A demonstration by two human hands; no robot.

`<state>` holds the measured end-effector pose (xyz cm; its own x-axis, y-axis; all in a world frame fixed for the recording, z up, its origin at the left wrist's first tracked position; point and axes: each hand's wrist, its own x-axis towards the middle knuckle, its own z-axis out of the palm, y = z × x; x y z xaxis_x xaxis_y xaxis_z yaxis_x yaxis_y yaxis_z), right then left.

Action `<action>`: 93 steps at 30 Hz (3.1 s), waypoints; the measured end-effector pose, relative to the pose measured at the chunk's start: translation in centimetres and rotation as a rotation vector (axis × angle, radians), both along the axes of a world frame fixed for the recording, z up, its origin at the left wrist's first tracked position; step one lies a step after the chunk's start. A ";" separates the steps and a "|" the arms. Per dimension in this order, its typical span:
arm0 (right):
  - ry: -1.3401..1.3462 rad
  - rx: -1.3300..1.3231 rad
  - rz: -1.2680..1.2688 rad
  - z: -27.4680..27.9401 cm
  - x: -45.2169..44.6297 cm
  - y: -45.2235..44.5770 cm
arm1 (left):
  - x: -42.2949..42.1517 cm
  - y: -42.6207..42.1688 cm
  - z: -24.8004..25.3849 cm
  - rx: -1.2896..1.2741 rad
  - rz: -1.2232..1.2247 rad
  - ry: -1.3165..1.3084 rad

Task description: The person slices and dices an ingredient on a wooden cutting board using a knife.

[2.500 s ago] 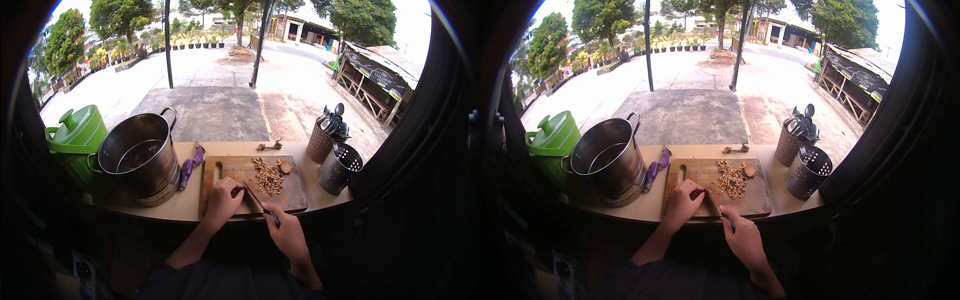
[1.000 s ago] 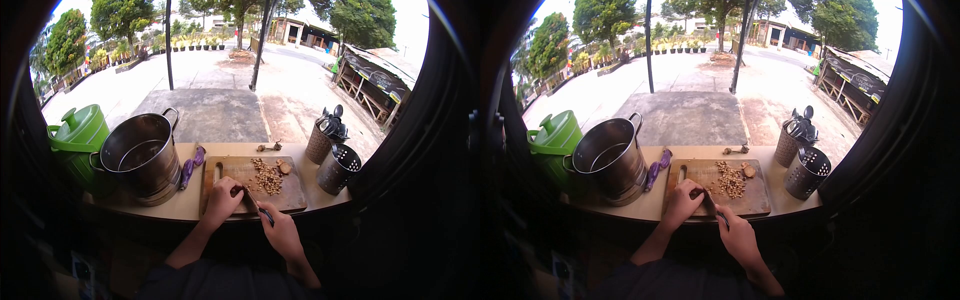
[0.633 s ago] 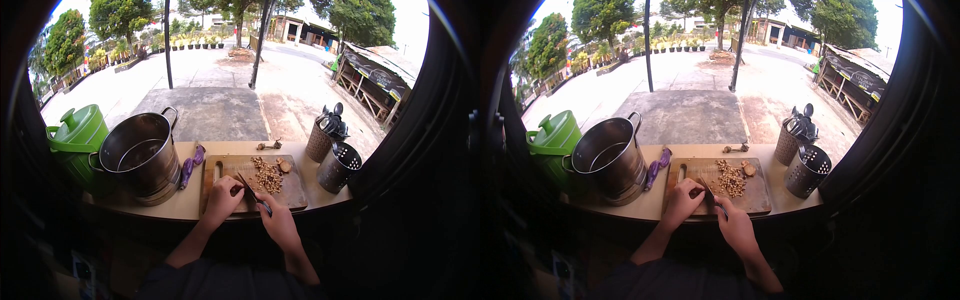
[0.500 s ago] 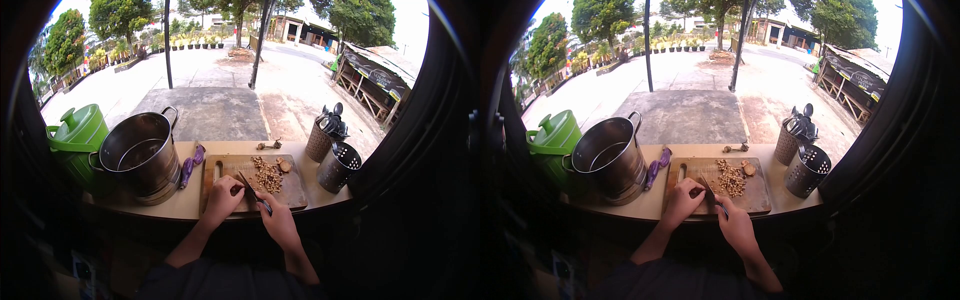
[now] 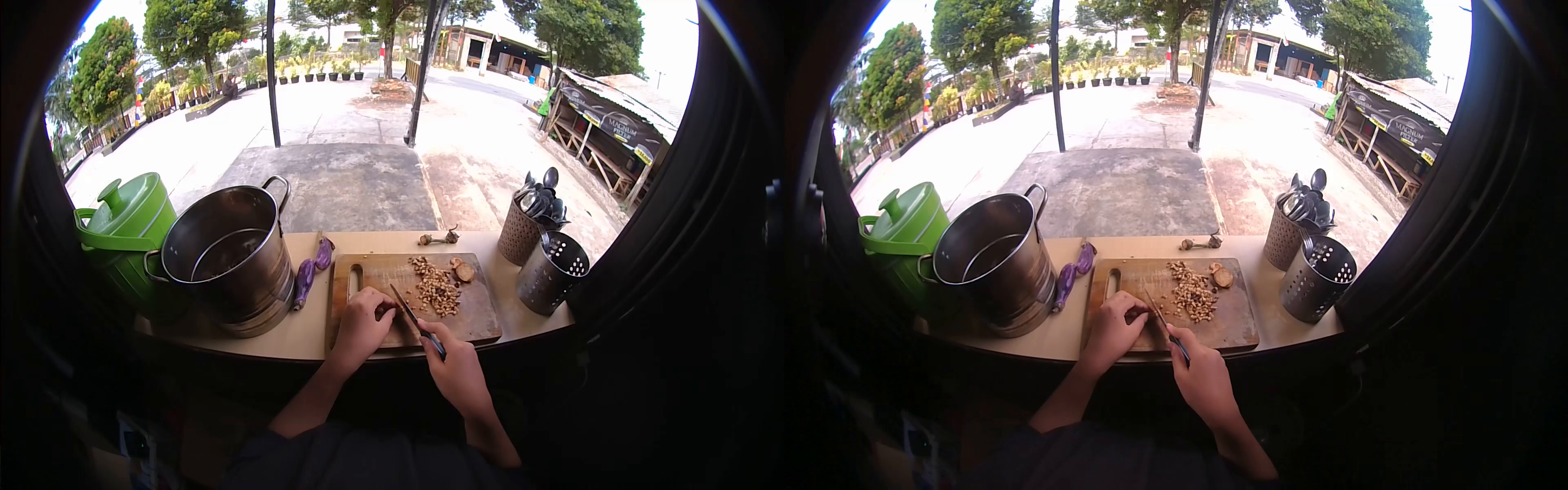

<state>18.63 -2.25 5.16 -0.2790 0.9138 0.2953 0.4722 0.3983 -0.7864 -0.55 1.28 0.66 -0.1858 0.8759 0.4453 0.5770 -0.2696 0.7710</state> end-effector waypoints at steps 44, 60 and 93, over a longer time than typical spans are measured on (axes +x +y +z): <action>-0.363 0.242 -0.145 0.0 3.4 0.6 | 1.8 -0.1 0.7 0.221 -0.156 0.640; -0.044 -0.004 -0.200 -2.1 9.8 -1.7 | -1.0 10.4 3.1 -0.027 -0.450 0.431; -0.181 0.238 -0.010 -1.5 4.3 2.8 | -1.2 13.3 -0.2 -0.179 -0.713 -0.370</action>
